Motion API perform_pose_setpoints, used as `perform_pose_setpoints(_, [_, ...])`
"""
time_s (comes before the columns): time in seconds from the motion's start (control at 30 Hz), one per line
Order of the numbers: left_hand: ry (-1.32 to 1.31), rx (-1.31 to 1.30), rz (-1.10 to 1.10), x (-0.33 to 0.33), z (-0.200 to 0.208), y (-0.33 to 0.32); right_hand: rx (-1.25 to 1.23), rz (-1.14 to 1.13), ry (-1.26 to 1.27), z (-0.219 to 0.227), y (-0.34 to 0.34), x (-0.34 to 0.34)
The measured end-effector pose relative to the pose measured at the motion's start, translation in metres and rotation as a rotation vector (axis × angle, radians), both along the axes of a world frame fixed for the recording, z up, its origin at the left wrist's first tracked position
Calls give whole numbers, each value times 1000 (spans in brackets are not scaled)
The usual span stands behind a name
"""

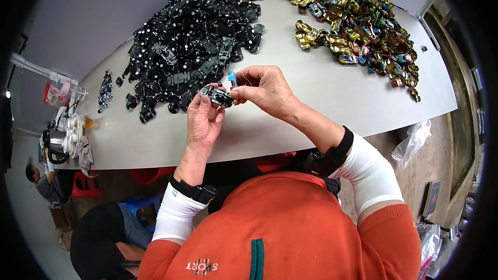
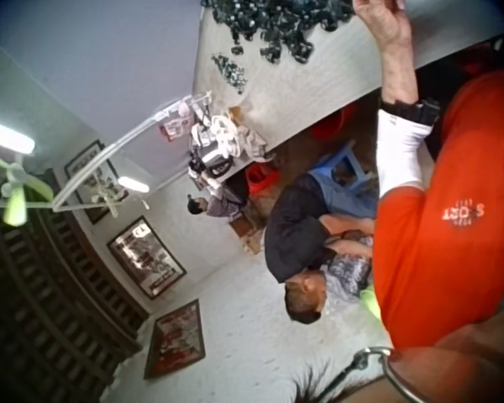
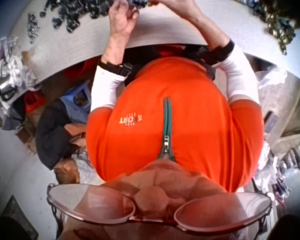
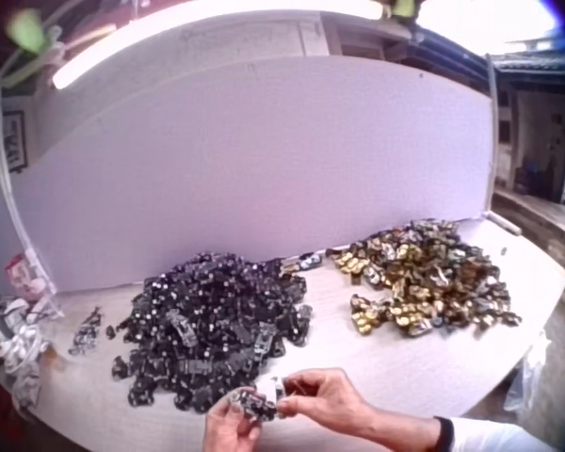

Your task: The person assembles small toy cars by hand at a workbench. They pick up black chassis and colorful car bodies from piles on the table, fit the bodies onto the chassis, and place the completed units into a separate pile.

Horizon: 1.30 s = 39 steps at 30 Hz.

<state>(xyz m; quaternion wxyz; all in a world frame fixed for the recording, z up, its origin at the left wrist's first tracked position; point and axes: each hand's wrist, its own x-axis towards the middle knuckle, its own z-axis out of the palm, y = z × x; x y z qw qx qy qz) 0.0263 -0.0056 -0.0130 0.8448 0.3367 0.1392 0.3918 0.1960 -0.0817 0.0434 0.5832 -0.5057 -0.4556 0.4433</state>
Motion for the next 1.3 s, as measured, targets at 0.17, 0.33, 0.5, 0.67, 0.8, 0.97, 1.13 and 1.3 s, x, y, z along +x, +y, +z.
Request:
perform_pose_setpoints(0.17, [43,24,-5,0,5,-2,-34,46,-71,2,-2,0])
perform_pose_setpoints(0.33, [68,75,14,4,9,-5,-36,-27,-151,7,-6,-6])
perform_pose_setpoints(0.5, [80,167,-8,6,14,-7,124,-56,-446,12,-10,-11])
perform_pose_setpoints(0.67, [84,243,10,4,15,-8,358,-33,-721,14,-13,-14])
perform_pose_setpoints(0.8, [72,254,24,2,21,-11,347,-19,-714,14,-11,-17])
perform_pose_setpoints(0.97, [75,260,38,4,25,-15,287,35,-820,24,-17,-18])
perform_pose_setpoints(1.13, [64,321,4,5,34,-21,297,79,-799,29,-23,-17])
perform_pose_setpoints(1.3, [93,248,-46,5,50,-16,340,135,-694,29,-13,-18])
